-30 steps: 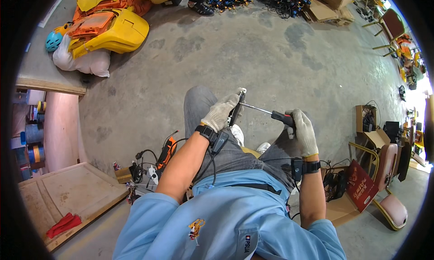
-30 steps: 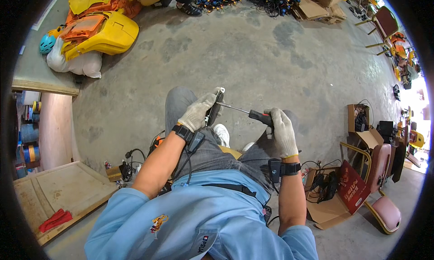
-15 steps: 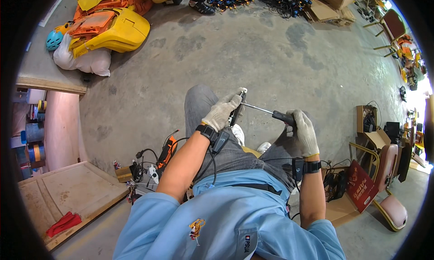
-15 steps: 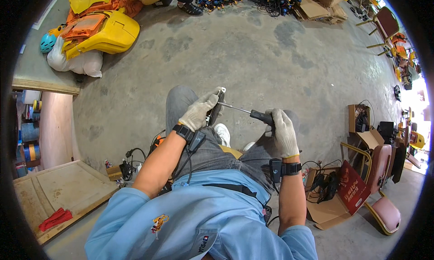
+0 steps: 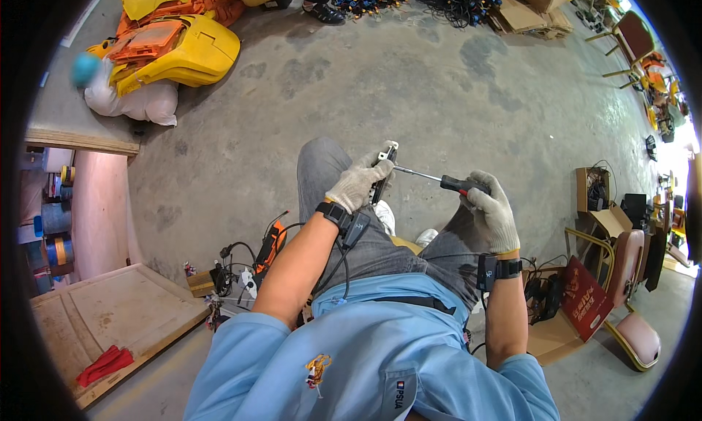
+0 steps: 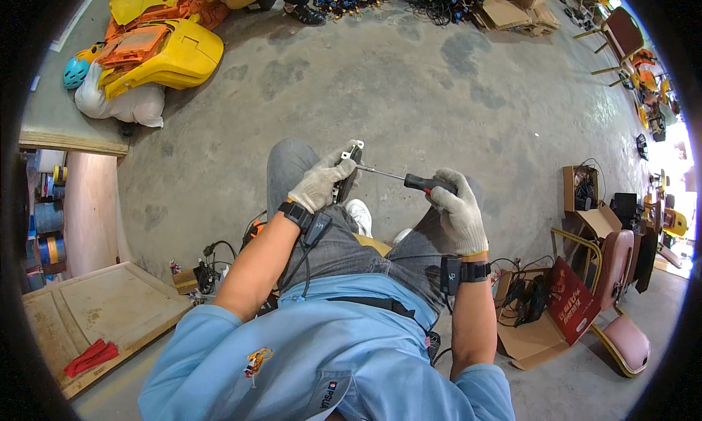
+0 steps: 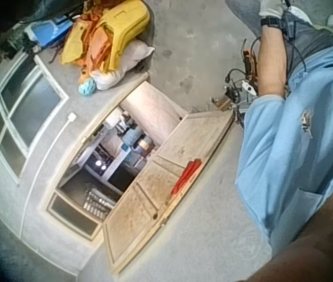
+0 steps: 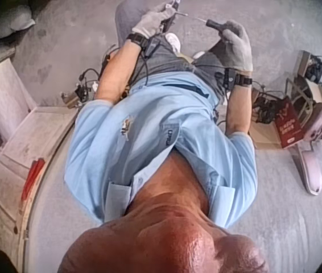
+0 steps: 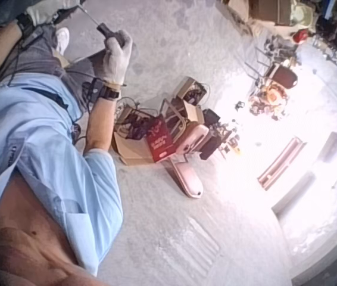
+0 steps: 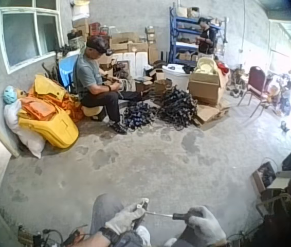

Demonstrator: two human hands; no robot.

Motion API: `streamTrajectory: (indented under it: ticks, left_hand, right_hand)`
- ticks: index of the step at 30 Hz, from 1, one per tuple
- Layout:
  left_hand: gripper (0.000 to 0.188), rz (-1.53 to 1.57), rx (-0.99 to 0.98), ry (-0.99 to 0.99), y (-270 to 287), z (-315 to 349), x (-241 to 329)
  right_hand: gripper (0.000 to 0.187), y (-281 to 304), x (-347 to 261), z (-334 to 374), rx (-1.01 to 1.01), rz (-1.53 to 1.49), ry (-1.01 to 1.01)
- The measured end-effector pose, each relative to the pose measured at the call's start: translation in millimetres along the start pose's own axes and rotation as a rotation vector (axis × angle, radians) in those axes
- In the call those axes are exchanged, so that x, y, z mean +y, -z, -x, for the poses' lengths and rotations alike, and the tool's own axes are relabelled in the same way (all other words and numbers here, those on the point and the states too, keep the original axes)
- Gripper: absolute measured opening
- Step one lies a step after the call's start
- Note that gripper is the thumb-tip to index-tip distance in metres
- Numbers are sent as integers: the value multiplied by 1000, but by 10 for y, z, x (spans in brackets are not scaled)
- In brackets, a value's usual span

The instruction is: The person uses a screwdriver to pry apart a white plastic housing and remove a black electrical component with an attached cable.

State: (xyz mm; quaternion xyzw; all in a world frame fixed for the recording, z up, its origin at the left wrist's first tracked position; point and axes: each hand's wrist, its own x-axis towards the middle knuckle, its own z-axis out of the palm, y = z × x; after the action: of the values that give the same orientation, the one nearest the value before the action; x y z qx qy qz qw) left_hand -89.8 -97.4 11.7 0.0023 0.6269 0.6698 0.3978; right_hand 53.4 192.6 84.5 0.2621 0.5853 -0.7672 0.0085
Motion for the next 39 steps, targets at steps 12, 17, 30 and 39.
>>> streamTrajectory:
  ticks: [12,17,30,39]
  left_hand:
    - [70,179,-21,14,6,-27,-45]
    - [68,90,-29,-16,-15,-6,-34]
    - [56,250,-25,53,-25,-43,-27]
    - [67,184,-29,-27,-68,5,-10]
  right_hand:
    - [39,-47,18,-17,66,-16,-74]
    - [37,-23,-48,12,21,-64,-130]
    - [39,-12,4,-3,25,-89,-127]
    - [33,-23,-28,20,-25,-96,-145]
